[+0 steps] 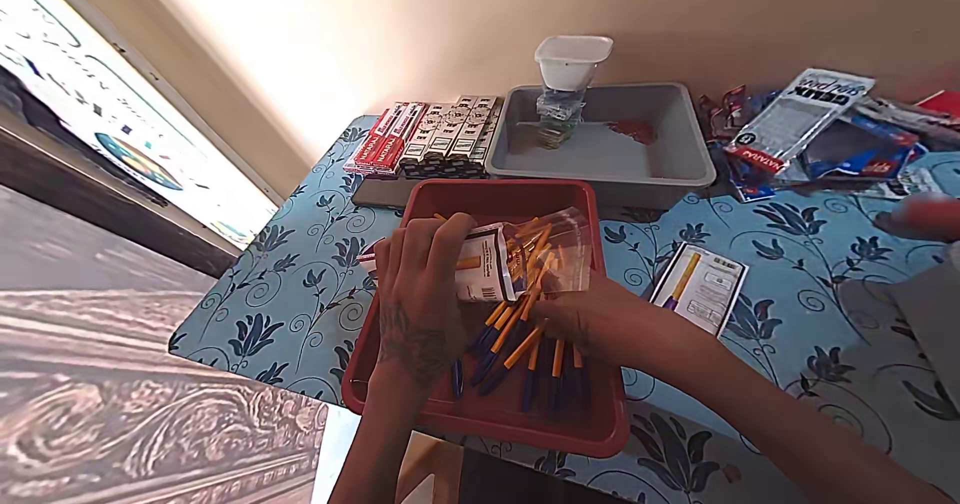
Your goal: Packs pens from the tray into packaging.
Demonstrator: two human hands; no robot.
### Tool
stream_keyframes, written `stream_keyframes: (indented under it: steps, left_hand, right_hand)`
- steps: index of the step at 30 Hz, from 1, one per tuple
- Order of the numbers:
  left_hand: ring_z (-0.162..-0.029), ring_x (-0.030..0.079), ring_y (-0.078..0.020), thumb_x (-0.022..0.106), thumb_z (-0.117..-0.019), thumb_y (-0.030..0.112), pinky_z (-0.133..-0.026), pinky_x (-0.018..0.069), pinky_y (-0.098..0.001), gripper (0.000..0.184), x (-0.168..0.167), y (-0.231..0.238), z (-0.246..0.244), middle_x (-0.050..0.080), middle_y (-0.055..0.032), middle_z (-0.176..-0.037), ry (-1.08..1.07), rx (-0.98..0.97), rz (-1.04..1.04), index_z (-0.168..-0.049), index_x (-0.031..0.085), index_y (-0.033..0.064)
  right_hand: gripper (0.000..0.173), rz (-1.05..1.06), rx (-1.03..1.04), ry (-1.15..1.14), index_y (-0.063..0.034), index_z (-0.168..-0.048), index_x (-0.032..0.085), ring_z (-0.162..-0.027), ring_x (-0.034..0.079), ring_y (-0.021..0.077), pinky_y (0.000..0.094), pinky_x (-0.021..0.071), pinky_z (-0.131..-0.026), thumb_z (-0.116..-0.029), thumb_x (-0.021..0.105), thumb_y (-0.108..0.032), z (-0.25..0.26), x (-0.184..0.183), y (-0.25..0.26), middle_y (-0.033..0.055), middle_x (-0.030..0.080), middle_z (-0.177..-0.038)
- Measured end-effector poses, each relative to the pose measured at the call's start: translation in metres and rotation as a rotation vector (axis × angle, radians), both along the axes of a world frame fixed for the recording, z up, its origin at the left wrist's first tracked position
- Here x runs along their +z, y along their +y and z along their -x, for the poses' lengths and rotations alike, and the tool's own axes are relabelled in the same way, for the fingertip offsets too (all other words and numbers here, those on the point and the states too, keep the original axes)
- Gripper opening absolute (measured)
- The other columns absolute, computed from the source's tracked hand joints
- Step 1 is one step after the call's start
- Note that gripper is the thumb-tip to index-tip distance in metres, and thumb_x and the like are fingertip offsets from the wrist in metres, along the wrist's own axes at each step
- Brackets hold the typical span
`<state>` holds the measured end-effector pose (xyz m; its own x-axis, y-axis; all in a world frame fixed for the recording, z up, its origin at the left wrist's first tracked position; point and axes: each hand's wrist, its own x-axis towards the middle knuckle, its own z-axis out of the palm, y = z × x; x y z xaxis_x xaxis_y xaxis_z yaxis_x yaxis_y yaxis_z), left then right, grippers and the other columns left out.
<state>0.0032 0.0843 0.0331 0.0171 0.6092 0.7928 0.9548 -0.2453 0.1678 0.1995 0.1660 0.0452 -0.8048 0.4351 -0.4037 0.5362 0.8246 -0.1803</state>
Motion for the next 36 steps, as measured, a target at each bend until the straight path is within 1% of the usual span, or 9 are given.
stream_keyframes:
  steps: [3, 7, 9, 11, 13, 15, 21, 26, 36]
  left_hand:
    - [-0.099, 0.061, -0.0379, 0.078, -0.0751, 0.018, -0.088, 0.044, -0.0507, 0.052, -0.001, 0.001, 0.001, 0.063, -0.0211, -0.106, 0.003, -0.004, 0.02, -0.12, 0.06, -0.0011]
    - [-0.1, 0.061, -0.0373, 0.078, -0.0756, 0.019, -0.087, 0.0441, -0.0495, 0.053, -0.004, 0.001, 0.001, 0.064, -0.0219, -0.108, 0.01, -0.009, 0.012, -0.121, 0.06, -0.0023]
    - [-0.099, 0.061, -0.0372, 0.079, -0.0763, 0.02, -0.087, 0.0433, -0.0496, 0.053, -0.003, 0.001, 0.002, 0.064, -0.0215, -0.107, 0.005, 0.011, -0.001, -0.12, 0.06, -0.0021]
    - [-0.099, 0.061, -0.0379, 0.079, -0.0754, 0.021, -0.086, 0.0442, -0.0508, 0.055, -0.003, 0.001, 0.003, 0.064, -0.0215, -0.107, -0.01, 0.04, -0.004, -0.121, 0.06, -0.0017]
    - [-0.096, 0.061, -0.0376, 0.079, -0.0746, 0.019, -0.085, 0.044, -0.0513, 0.053, -0.003, 0.001, 0.003, 0.064, -0.0212, -0.104, -0.022, 0.068, -0.023, -0.12, 0.061, -0.0013]
    - [-0.095, 0.062, -0.0374, 0.08, -0.0746, 0.02, -0.084, 0.0444, -0.0505, 0.052, -0.003, 0.002, 0.002, 0.064, -0.0208, -0.104, -0.018, 0.093, -0.029, -0.119, 0.062, -0.0004]
    - [-0.097, 0.062, -0.0381, 0.08, -0.0738, 0.019, -0.085, 0.0449, -0.0507, 0.053, -0.005, 0.002, -0.002, 0.064, -0.0212, -0.105, -0.009, 0.094, -0.022, -0.12, 0.063, 0.0002]
    - [-0.094, 0.061, -0.037, 0.078, -0.0743, 0.018, -0.083, 0.0434, -0.0495, 0.048, -0.005, 0.002, -0.006, 0.064, -0.0189, -0.1, 0.019, 0.074, -0.043, -0.118, 0.064, 0.002]
    - [-0.092, 0.061, -0.0352, 0.077, -0.0735, 0.011, -0.083, 0.0428, -0.048, 0.046, -0.007, 0.0, -0.008, 0.064, -0.0183, -0.1, 0.014, 0.063, -0.052, -0.117, 0.064, 0.0022]
  right_hand:
    - [0.027, -0.014, 0.014, 0.019, -0.0077, -0.126, 0.069, -0.125, 0.055, 0.0379, 0.0518, 0.0401, -0.106, -0.1015, 0.057, -0.005, 0.003, -0.002, 0.001, 0.0197, 0.062, -0.127]
    - [0.016, -0.153, 0.161, 0.54, -0.0083, -0.106, 0.077, -0.097, 0.069, 0.0314, 0.0483, 0.0527, -0.088, -0.0972, 0.065, -0.007, -0.021, -0.012, 0.017, 0.0133, 0.072, -0.097]
    - [0.016, -0.137, 0.195, 0.731, -0.0116, -0.102, 0.078, -0.085, 0.071, 0.0154, 0.0334, 0.0571, -0.076, -0.0965, 0.063, -0.015, -0.037, 0.004, 0.025, 0.0027, 0.074, -0.088]
    - [0.018, -0.144, 0.155, 0.832, -0.0148, -0.1, 0.077, -0.071, 0.063, -0.0026, 0.0144, 0.0503, -0.063, -0.0963, 0.062, -0.025, -0.056, 0.034, 0.026, -0.0073, 0.071, -0.081]
    - [0.018, -0.205, 0.059, 0.91, -0.0189, -0.099, 0.075, -0.07, 0.061, -0.0101, 0.0078, 0.0502, -0.061, -0.0947, 0.063, -0.031, -0.078, 0.065, 0.018, -0.0144, 0.068, -0.08]
    - [0.014, -0.198, -0.078, 0.984, -0.0235, -0.103, 0.071, -0.08, 0.065, -0.0088, 0.0096, 0.0551, -0.069, -0.0956, 0.065, -0.034, -0.098, 0.088, 0.007, -0.0181, 0.07, -0.09]
    - [0.018, -0.059, -0.221, 1.425, -0.0086, -0.112, 0.065, -0.075, 0.069, 0.0019, 0.0134, 0.0589, -0.063, -0.0967, 0.068, -0.017, -0.1, 0.099, -0.014, -0.0068, 0.072, -0.095]
    - [0.02, -0.204, -0.188, 1.355, -0.0183, -0.115, 0.066, -0.087, 0.069, -0.0024, 0.0128, 0.0596, -0.074, -0.1001, 0.066, -0.032, -0.068, 0.08, -0.025, -0.0143, 0.071, -0.102]
    - [0.041, -0.268, -0.167, 1.227, -0.003, -0.134, 0.059, -0.088, 0.067, -0.0066, 0.0089, 0.0558, -0.077, -0.0988, 0.064, -0.023, -0.041, 0.067, -0.036, -0.0059, 0.074, -0.107]
